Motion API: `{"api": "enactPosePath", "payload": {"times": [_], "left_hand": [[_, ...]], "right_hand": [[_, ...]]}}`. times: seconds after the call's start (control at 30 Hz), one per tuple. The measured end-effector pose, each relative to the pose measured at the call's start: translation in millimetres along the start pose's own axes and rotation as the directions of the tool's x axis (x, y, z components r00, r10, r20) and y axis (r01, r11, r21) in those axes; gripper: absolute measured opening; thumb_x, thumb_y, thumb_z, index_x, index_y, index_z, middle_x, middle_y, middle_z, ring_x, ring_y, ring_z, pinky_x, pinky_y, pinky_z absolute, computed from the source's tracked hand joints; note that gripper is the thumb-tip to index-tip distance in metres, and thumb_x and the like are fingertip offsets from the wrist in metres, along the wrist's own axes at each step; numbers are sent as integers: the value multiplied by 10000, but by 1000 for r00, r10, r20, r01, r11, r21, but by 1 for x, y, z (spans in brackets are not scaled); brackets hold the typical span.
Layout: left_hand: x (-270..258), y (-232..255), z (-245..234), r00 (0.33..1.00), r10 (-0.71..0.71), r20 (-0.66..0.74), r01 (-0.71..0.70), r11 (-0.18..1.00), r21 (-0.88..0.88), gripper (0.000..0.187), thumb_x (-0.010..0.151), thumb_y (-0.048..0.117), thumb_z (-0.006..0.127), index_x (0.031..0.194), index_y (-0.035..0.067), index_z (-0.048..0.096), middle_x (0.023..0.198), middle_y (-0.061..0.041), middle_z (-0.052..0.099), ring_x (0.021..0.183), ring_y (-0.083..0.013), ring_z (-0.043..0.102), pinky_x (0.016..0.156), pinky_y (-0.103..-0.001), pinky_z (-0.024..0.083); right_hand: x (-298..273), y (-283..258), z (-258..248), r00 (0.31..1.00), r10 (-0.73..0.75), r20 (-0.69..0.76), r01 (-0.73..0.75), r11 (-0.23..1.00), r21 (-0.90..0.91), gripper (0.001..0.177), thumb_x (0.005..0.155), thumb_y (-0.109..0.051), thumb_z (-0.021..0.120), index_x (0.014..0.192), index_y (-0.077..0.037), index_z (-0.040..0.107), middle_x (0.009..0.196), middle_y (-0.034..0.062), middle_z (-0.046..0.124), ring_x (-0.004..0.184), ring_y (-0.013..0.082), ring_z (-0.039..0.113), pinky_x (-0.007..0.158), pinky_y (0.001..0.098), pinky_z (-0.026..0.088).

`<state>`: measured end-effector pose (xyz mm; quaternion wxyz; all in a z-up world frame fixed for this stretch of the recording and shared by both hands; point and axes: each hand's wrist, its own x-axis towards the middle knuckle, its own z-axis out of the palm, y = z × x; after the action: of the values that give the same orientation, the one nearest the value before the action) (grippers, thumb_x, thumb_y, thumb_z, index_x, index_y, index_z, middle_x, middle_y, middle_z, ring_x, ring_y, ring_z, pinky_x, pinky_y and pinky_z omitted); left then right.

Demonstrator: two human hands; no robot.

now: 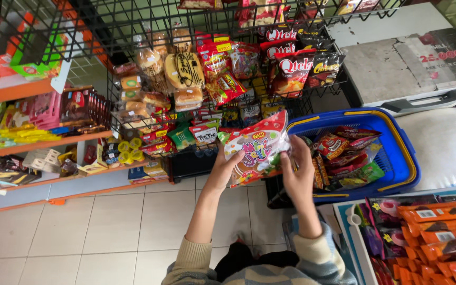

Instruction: The person selects snack packages from a basket and places them onto a wire shelf in a retail environment.

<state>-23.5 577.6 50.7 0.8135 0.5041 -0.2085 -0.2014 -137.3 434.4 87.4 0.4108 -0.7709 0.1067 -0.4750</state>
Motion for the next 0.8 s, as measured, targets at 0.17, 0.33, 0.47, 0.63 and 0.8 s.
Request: {"api": "enactPosePath", "payload": {"times": [0.17, 0.33, 0.47, 0.63, 0.8], "left_hand": [[56, -80, -73, 991, -131, 31, 128, 988, 82, 832, 794, 335, 812, 1461, 123, 361, 1365, -154, 518, 1217, -263, 539, 968, -420, 466], [67, -32, -25, 981, -183, 64, 191, 964, -183, 548, 786, 73, 749, 1267, 57, 487, 1018, -22, 481, 824, -103, 584, 509, -142, 449], [106, -55, -29, 986, -165, 15, 165, 986, -4, 584, 793, 75, 762, 1332, 44, 541, 1118, -73, 598, 993, -124, 602, 762, -216, 518], [178, -117, -51, 999, -16, -38, 23, 982, 185, 499, 790, 86, 768, 1254, 20, 595, 1104, -116, 657, 995, -153, 641, 853, -275, 534], [249, -126, -64, 988, 111, -107, -65, 927, 368, 482, 813, 156, 760, 1256, 40, 608, 1054, -118, 686, 945, -153, 659, 761, -255, 555]], "right_hand": [[3, 56, 16, 827, 508, 240, -560, 780, 278, 451, 805, -35, 743, 1234, -13, 604, 932, 128, 684, 868, 191, 677, 787, 309, 555], [8, 100, 40, 762, 628, 157, -634, 678, 372, 342, 868, -96, 721, 1187, -4, 638, 902, 135, 696, 823, 172, 663, 732, 324, 561], [20, 138, 60, 758, 649, 65, -608, 666, 431, 320, 888, -92, 707, 1183, 9, 632, 881, 117, 698, 790, 156, 670, 701, 285, 565], [68, 174, 83, 782, 623, -21, -555, 710, 434, 347, 847, -63, 751, 1155, -8, 600, 876, 78, 661, 780, 131, 623, 711, 272, 541], [114, 252, 128, 855, 518, 10, -470, 767, 436, 389, 828, -87, 783, 1150, -40, 570, 906, 84, 673, 807, 126, 626, 743, 282, 549]]}}
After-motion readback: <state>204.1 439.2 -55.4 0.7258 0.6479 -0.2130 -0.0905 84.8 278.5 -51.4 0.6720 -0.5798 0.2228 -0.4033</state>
